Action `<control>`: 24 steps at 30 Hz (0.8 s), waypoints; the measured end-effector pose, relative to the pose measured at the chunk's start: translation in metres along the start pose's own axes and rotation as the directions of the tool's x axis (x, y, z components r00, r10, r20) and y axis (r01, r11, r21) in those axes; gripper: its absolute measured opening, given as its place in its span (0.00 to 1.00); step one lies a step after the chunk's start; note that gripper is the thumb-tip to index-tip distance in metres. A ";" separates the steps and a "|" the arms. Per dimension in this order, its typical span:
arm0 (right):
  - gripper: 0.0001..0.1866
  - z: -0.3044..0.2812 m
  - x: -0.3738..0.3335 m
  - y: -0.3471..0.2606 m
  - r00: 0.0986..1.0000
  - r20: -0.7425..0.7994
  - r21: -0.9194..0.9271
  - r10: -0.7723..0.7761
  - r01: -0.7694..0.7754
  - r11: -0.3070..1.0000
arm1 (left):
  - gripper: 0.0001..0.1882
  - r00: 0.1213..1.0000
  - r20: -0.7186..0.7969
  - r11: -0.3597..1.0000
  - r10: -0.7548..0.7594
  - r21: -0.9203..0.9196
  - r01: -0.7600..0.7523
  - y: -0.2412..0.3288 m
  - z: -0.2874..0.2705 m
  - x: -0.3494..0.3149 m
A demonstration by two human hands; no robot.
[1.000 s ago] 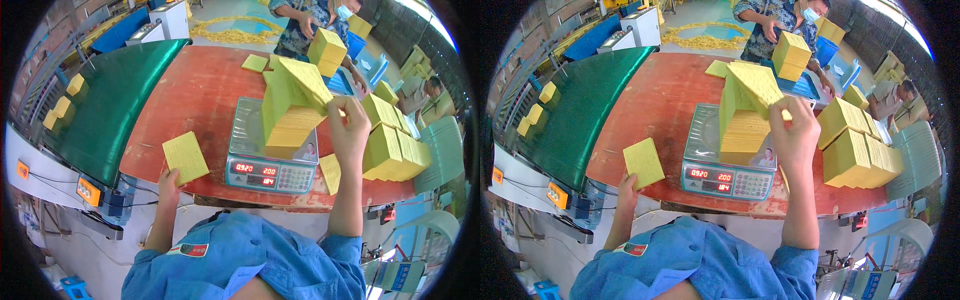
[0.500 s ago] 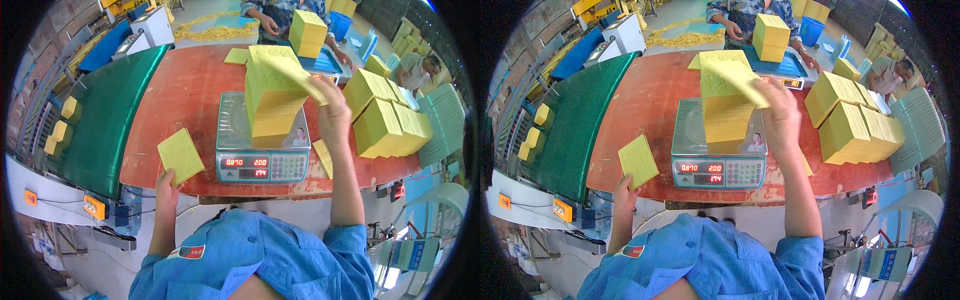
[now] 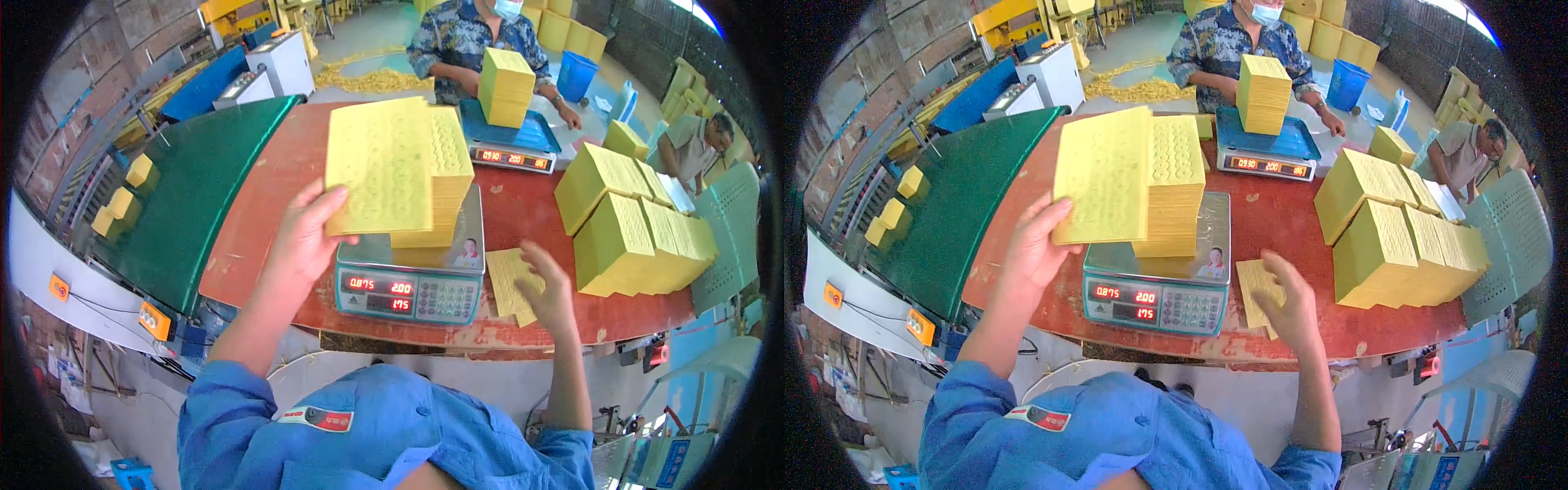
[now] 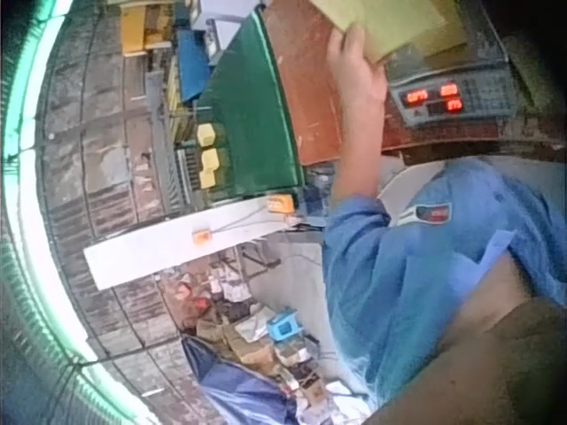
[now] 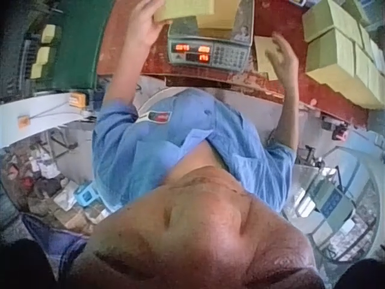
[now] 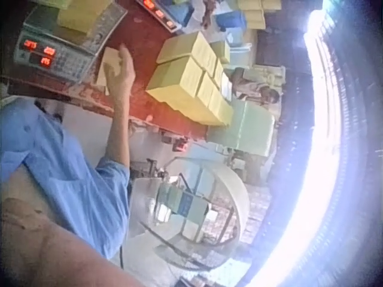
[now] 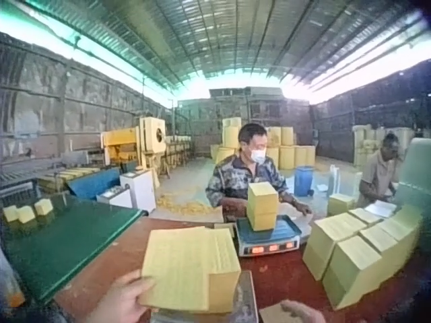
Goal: Weighing stacks of yellow industrial material on a scale and sorting them based on weight.
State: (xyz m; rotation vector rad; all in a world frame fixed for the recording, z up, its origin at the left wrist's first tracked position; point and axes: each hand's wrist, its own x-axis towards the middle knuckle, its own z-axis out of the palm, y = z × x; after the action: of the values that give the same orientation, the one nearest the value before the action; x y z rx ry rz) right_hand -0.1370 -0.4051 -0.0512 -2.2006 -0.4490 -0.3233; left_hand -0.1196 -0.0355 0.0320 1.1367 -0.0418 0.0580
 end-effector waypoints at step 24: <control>0.22 0.047 0.227 -0.037 0.997 -0.022 0.503 0.069 -0.048 0.863 | 0.14 0.998 -0.018 0.838 0.058 0.544 -0.039 -0.006 0.038 0.120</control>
State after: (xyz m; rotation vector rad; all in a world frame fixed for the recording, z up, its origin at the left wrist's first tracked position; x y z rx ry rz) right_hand 0.0558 -0.2997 0.0314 -1.6879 -0.3909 -0.1879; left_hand -0.0001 -0.0698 0.0498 1.7083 -0.0236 0.1412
